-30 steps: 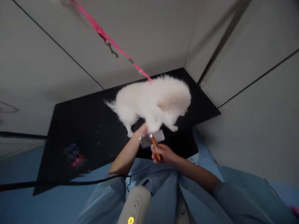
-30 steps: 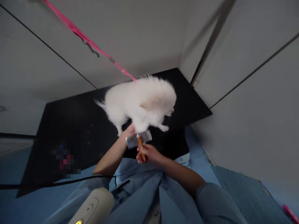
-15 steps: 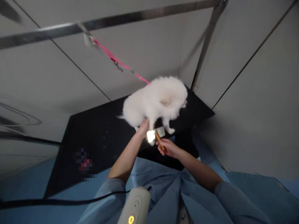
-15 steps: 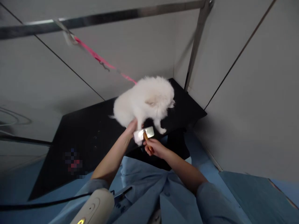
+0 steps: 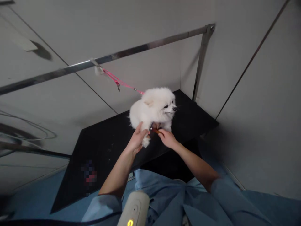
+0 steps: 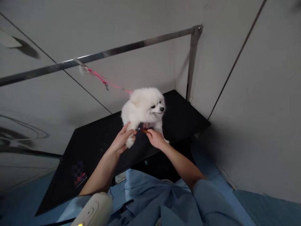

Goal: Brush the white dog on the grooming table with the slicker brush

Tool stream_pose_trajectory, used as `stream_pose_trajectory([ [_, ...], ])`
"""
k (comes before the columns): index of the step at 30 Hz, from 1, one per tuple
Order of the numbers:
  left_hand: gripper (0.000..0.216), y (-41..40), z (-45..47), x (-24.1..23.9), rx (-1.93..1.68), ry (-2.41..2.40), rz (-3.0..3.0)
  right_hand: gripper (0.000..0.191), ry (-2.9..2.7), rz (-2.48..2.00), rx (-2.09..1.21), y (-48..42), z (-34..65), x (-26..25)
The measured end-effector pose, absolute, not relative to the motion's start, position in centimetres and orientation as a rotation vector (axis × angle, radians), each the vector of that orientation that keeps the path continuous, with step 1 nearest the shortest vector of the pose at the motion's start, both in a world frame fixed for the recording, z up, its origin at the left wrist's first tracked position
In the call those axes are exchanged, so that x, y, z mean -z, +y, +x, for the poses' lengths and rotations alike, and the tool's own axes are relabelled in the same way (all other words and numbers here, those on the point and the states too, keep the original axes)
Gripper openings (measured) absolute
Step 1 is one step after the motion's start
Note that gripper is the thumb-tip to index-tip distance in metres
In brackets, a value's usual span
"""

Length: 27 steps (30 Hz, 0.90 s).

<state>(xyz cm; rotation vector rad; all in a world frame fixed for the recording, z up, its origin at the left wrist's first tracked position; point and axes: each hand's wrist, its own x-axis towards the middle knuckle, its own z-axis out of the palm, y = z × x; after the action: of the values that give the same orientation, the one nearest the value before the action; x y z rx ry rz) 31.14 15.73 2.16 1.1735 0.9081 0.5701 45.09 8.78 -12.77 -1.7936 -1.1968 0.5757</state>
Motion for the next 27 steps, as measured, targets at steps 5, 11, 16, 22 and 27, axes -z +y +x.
stream_pose_trajectory([
  [5,0.037,15.8,30.6,-6.1,-0.431,0.869,0.975,0.025,-1.090,-1.856,-0.648,10.8,44.1,12.4],
  [11,0.017,16.0,29.9,-11.4,-0.445,0.758,0.927,0.023,-1.071,-1.641,-0.663,12.3,43.3,10.7],
  [16,0.016,16.1,29.0,-15.3,-0.471,0.669,0.870,0.026,-1.159,-1.504,-0.709,13.0,42.7,7.3],
  [22,0.027,16.0,27.9,-19.4,-0.557,0.575,0.694,0.028,-1.133,-1.529,-0.647,14.4,42.8,2.3],
  [27,0.026,16.0,25.6,-21.4,-0.550,0.491,0.589,0.026,-1.419,-1.261,-0.519,14.6,42.1,-1.3],
])
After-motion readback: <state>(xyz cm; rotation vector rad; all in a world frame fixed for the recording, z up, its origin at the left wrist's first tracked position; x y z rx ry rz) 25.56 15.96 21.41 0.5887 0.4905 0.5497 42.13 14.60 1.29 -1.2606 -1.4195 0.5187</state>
